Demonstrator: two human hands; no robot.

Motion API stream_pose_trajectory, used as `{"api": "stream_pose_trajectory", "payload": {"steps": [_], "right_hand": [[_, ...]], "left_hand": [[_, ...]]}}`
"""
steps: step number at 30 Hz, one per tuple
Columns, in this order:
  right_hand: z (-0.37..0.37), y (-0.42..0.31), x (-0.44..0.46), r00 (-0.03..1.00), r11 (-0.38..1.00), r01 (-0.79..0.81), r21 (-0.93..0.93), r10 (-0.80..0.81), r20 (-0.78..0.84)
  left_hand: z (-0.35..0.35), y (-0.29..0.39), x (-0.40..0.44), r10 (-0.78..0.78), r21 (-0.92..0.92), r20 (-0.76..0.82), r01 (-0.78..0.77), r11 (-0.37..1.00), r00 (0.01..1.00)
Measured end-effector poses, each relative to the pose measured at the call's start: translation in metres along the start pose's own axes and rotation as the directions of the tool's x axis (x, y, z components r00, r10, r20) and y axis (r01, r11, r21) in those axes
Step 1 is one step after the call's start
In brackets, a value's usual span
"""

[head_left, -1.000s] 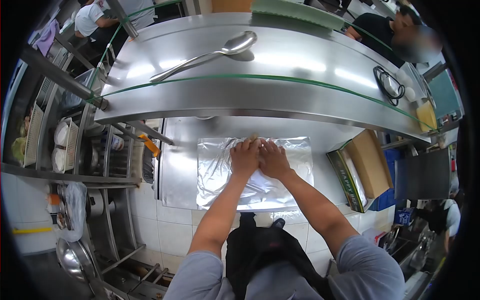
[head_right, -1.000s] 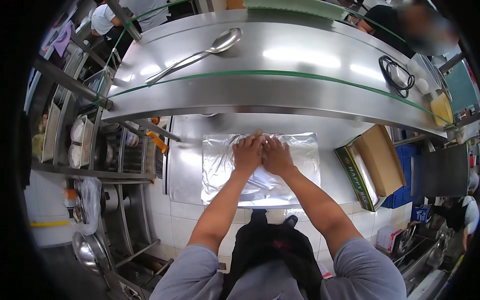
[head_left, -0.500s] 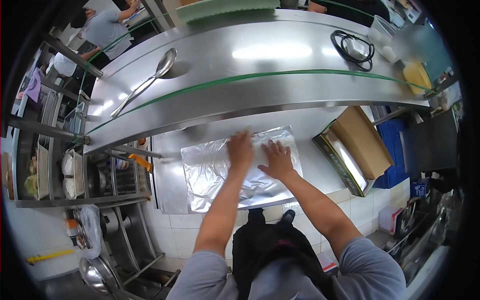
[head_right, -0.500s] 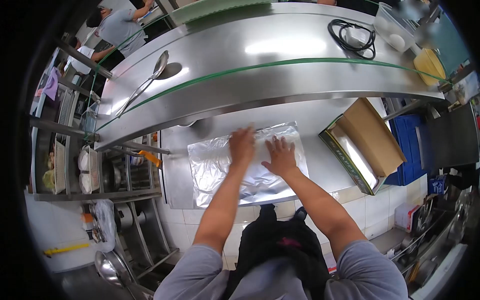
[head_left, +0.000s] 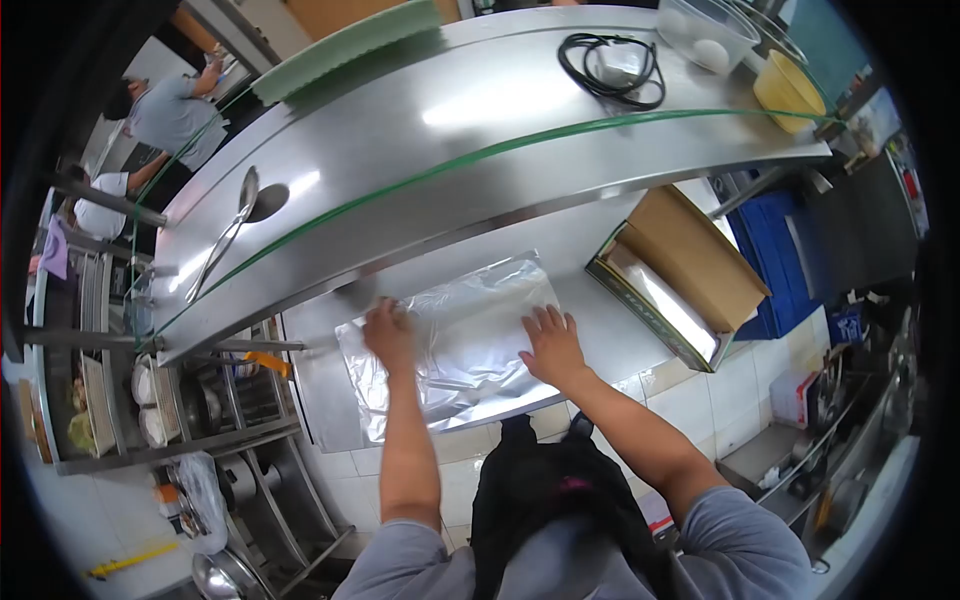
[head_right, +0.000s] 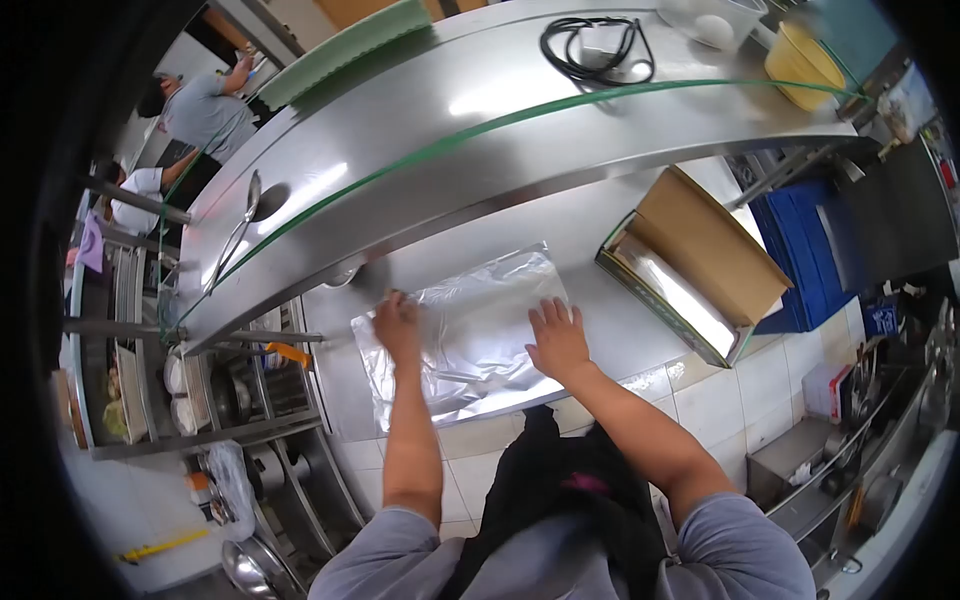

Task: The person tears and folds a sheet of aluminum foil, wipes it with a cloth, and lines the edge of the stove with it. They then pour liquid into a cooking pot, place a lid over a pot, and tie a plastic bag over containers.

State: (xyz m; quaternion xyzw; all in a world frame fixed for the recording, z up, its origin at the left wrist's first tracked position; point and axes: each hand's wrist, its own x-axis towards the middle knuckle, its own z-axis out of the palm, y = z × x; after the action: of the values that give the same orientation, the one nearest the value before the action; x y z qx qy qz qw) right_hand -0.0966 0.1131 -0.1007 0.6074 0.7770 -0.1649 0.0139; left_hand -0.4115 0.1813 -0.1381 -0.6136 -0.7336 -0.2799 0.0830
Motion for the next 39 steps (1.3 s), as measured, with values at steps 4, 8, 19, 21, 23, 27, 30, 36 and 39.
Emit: {"api": "stream_pose_trajectory", "payload": {"steps": [4, 8, 19, 21, 23, 27, 30, 36, 39], "right_hand": [[0.006, 0.012, -0.031, 1.000, 0.998, -0.006, 0.059, 0.006, 0.000], [0.006, 0.015, -0.036, 1.000, 0.996, 0.008, 0.086, -0.006, -0.021], [0.014, 0.034, -0.099, 0.990, 0.986, -0.100, 0.130, 0.111, -0.082], [0.022, 0.038, -0.112, 0.983, 0.982, -0.078, 0.170, 0.105, -0.153], [0.026, 0.040, -0.121, 0.978, 0.983, -0.070, 0.170, 0.101, -0.181], [0.028, 0.040, -0.125, 0.973, 0.984, -0.053, 0.169, 0.089, -0.212], [0.025, 0.043, -0.126, 0.963, 0.984, -0.056, 0.170, 0.098, -0.250], [0.023, 0.043, -0.126, 0.965, 0.986, -0.033, 0.165, 0.074, -0.250], [0.010, 0.026, -0.118, 0.974, 0.990, -0.043, 0.136, 0.072, -0.215]], "left_hand": [[0.064, 0.131, -0.029, -0.028, -0.151, 0.084, 0.040, 0.988, 0.996], [0.099, 0.235, -0.022, 0.085, -0.282, 0.225, -0.018, 0.959, 0.971], [0.056, 0.195, 0.023, 0.103, -0.559, 0.115, -0.021, 0.829, 0.988], [0.060, 0.194, 0.013, 0.144, -0.481, 0.159, -0.050, 0.875, 0.977], [0.068, 0.213, -0.024, 0.206, -0.429, 0.160, -0.120, 0.895, 0.965], [0.044, 0.184, -0.056, 0.197, -0.189, 0.232, -0.154, 0.970, 0.953], [0.020, 0.100, -0.059, 0.020, -0.053, 0.112, -0.015, 0.998, 0.994], [-0.073, -0.069, -0.060, -0.295, 0.351, 0.067, 0.254, 0.901, 0.953], [-0.087, -0.081, -0.052, -0.129, 0.139, 0.107, 0.114, 0.984, 0.986]]}}
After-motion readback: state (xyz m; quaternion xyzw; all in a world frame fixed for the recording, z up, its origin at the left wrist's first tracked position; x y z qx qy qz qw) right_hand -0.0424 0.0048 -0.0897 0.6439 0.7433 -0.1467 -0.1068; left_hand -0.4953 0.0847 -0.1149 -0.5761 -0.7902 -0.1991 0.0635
